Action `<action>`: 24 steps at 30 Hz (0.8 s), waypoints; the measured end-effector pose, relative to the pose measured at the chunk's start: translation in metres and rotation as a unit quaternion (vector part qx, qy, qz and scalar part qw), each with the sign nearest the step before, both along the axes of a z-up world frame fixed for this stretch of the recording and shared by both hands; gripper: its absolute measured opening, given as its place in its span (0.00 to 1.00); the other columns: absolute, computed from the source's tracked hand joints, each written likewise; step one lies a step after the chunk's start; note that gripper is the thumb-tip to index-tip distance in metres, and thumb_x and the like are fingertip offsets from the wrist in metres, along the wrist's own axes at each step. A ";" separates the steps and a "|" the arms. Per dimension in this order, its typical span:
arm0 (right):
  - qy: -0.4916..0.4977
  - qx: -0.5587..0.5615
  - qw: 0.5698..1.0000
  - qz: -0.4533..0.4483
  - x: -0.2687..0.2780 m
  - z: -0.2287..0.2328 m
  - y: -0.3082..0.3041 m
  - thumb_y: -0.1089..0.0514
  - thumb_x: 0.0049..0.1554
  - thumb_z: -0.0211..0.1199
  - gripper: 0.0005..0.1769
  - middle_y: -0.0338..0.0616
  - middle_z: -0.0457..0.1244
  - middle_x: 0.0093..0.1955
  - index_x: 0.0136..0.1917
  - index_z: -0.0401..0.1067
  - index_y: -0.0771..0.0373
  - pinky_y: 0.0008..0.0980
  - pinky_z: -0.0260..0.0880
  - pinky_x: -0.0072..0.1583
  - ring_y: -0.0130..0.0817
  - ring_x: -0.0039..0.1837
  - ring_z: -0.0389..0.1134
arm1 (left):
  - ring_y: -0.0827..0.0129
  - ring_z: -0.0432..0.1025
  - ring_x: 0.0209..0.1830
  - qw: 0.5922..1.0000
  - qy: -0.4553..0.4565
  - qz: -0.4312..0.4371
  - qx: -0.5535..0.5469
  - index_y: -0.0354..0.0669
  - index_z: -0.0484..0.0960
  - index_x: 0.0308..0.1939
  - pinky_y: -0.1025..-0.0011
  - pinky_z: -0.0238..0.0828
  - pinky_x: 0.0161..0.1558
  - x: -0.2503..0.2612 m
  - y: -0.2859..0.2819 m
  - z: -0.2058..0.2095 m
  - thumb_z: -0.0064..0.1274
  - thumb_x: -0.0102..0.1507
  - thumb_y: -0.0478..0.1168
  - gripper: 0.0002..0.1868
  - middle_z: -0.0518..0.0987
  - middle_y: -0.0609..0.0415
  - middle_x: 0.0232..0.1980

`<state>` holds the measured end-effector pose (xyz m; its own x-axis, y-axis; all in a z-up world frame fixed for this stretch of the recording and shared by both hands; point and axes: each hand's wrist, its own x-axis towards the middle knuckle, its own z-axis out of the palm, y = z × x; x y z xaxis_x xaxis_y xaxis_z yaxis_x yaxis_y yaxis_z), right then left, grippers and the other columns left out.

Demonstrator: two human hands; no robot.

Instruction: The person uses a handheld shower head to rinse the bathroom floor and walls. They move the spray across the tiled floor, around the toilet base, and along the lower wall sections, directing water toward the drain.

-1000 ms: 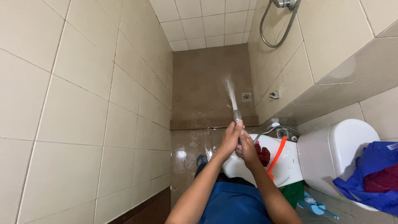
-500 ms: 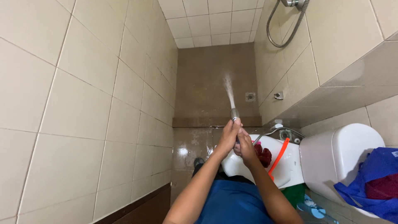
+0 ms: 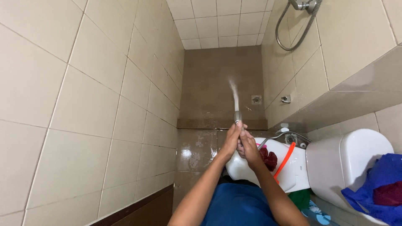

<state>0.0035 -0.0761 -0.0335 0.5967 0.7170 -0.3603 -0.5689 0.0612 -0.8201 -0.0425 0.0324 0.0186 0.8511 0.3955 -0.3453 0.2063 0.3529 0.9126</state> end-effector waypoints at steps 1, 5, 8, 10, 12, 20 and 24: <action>0.000 -0.001 1.000 -0.001 -0.002 -0.001 -0.001 0.38 0.70 0.48 0.25 0.30 0.52 0.26 0.51 0.59 0.63 0.22 0.44 0.25 0.18 0.23 0.47 | 0.75 0.72 0.34 1.000 0.000 -0.001 -0.001 0.44 0.74 0.52 0.75 0.70 0.36 -0.004 0.000 -0.004 0.34 0.71 0.64 0.28 0.79 0.55 0.38; -0.017 -0.007 1.000 0.007 -0.007 0.018 0.004 0.38 0.69 0.47 0.23 0.29 0.51 0.26 0.53 0.62 0.61 0.22 0.43 0.25 0.17 0.23 0.46 | 0.78 0.69 0.31 0.999 -0.035 0.004 0.018 0.42 0.74 0.53 0.78 0.65 0.32 -0.009 0.002 -0.013 0.35 0.73 0.62 0.27 0.79 0.54 0.39; 0.005 -0.018 1.000 0.009 -0.019 0.051 0.005 0.38 0.66 0.46 0.22 0.29 0.51 0.25 0.57 0.64 0.57 0.21 0.42 0.24 0.17 0.22 0.45 | 0.78 0.66 0.29 0.999 -0.017 0.020 0.041 0.40 0.74 0.51 0.77 0.64 0.29 -0.017 0.000 -0.023 0.36 0.73 0.61 0.26 0.77 0.54 0.37; 0.013 -0.018 1.000 0.015 -0.025 0.066 0.006 0.37 0.66 0.45 0.22 0.28 0.51 0.25 0.57 0.64 0.57 0.21 0.42 0.25 0.17 0.22 0.45 | 0.78 0.66 0.30 0.998 -0.023 0.034 0.056 0.39 0.74 0.51 0.77 0.64 0.31 -0.022 0.000 -0.017 0.37 0.74 0.60 0.26 0.75 0.55 0.37; 0.008 -0.008 1.000 0.018 -0.032 0.071 0.005 0.36 0.65 0.44 0.24 0.29 0.49 0.23 0.60 0.64 0.54 0.21 0.42 0.24 0.17 0.22 0.45 | 0.76 0.64 0.27 0.998 0.011 0.035 0.043 0.42 0.75 0.49 0.74 0.62 0.27 -0.030 -0.003 0.001 0.37 0.72 0.60 0.25 0.72 0.57 0.34; -0.019 -0.027 0.999 0.012 -0.056 0.054 -0.017 0.36 0.66 0.43 0.25 0.28 0.49 0.25 0.62 0.64 0.56 0.22 0.41 0.26 0.18 0.23 0.44 | 0.74 0.70 0.39 0.994 -0.033 0.060 0.085 0.39 0.74 0.49 0.73 0.69 0.41 -0.054 -0.028 -0.007 0.39 0.73 0.60 0.26 0.75 0.56 0.39; -0.050 -0.024 0.998 0.016 -0.065 0.062 -0.026 0.35 0.66 0.43 0.26 0.29 0.48 0.25 0.62 0.64 0.56 0.22 0.40 0.26 0.18 0.24 0.43 | 0.74 0.71 0.40 0.996 -0.032 0.058 0.063 0.40 0.74 0.50 0.73 0.70 0.42 -0.065 -0.038 0.017 0.39 0.72 0.60 0.25 0.76 0.56 0.39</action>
<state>-0.0612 -0.1025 0.0280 0.6083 0.7196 -0.3348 -0.4850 0.0031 -0.8745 -0.1073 -0.0053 0.0360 0.8158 0.5290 -0.2339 0.1112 0.2534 0.9610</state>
